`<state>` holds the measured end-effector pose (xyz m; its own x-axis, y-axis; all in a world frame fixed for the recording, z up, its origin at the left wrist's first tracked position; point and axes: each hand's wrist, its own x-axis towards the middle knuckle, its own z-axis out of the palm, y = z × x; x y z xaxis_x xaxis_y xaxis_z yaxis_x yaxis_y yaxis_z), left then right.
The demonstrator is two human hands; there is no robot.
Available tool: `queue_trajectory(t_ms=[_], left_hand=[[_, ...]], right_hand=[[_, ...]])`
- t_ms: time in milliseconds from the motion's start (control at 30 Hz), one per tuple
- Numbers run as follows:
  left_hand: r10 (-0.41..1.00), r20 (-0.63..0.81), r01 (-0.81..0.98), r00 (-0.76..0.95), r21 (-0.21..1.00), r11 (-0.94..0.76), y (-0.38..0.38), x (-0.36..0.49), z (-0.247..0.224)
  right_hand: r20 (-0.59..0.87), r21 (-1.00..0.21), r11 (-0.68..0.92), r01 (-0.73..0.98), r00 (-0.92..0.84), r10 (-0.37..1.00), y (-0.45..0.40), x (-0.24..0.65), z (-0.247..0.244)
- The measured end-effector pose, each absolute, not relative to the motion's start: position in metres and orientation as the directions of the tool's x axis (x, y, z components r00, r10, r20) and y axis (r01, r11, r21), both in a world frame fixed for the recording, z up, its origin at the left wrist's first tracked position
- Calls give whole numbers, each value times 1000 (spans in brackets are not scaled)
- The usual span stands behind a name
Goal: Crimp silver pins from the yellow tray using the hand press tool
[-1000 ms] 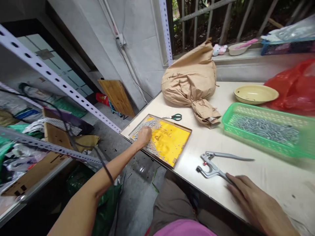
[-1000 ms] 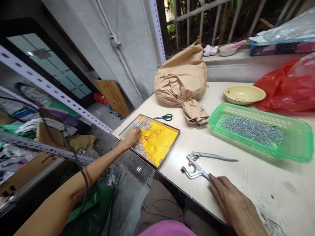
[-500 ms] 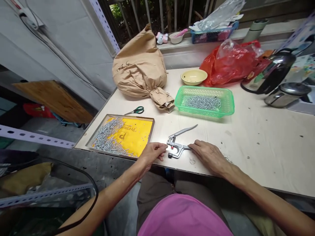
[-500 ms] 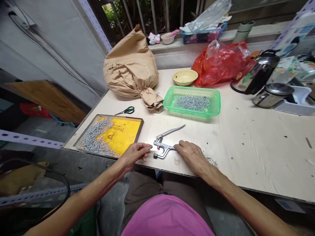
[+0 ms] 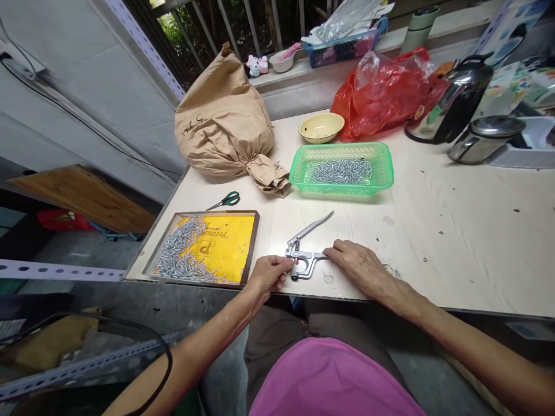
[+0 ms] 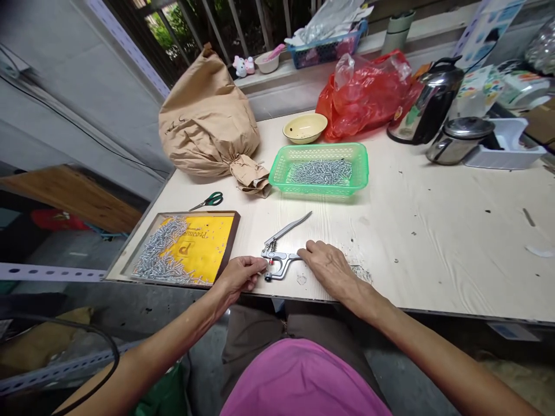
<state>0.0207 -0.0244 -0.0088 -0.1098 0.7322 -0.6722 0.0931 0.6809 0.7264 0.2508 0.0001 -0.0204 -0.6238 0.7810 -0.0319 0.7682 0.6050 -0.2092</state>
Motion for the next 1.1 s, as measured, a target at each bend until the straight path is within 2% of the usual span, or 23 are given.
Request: queue_trajectory(t_ms=[300, 567, 767, 933, 1100], left_hand=[[681, -729, 154, -64, 667, 729, -18, 25, -2], [638, -770, 298, 15, 612, 732, -8, 19, -4], [634, -773, 440, 13, 574, 691, 1, 17, -2], [571, -820, 430, 37, 529, 732, 4, 17, 2], [586, -810, 452, -1, 522, 723, 5, 17, 3]], right_hand=[[-38, -215, 585, 782, -605, 795, -2, 249, -18], [-13, -184, 594, 783, -606, 795, -2, 247, -21], [6, -167, 600, 782, -608, 794, -4, 246, -19], [19, -149, 600, 786, -604, 797, -5, 245, -20], [56, -152, 600, 786, -599, 799, -5, 245, -24]])
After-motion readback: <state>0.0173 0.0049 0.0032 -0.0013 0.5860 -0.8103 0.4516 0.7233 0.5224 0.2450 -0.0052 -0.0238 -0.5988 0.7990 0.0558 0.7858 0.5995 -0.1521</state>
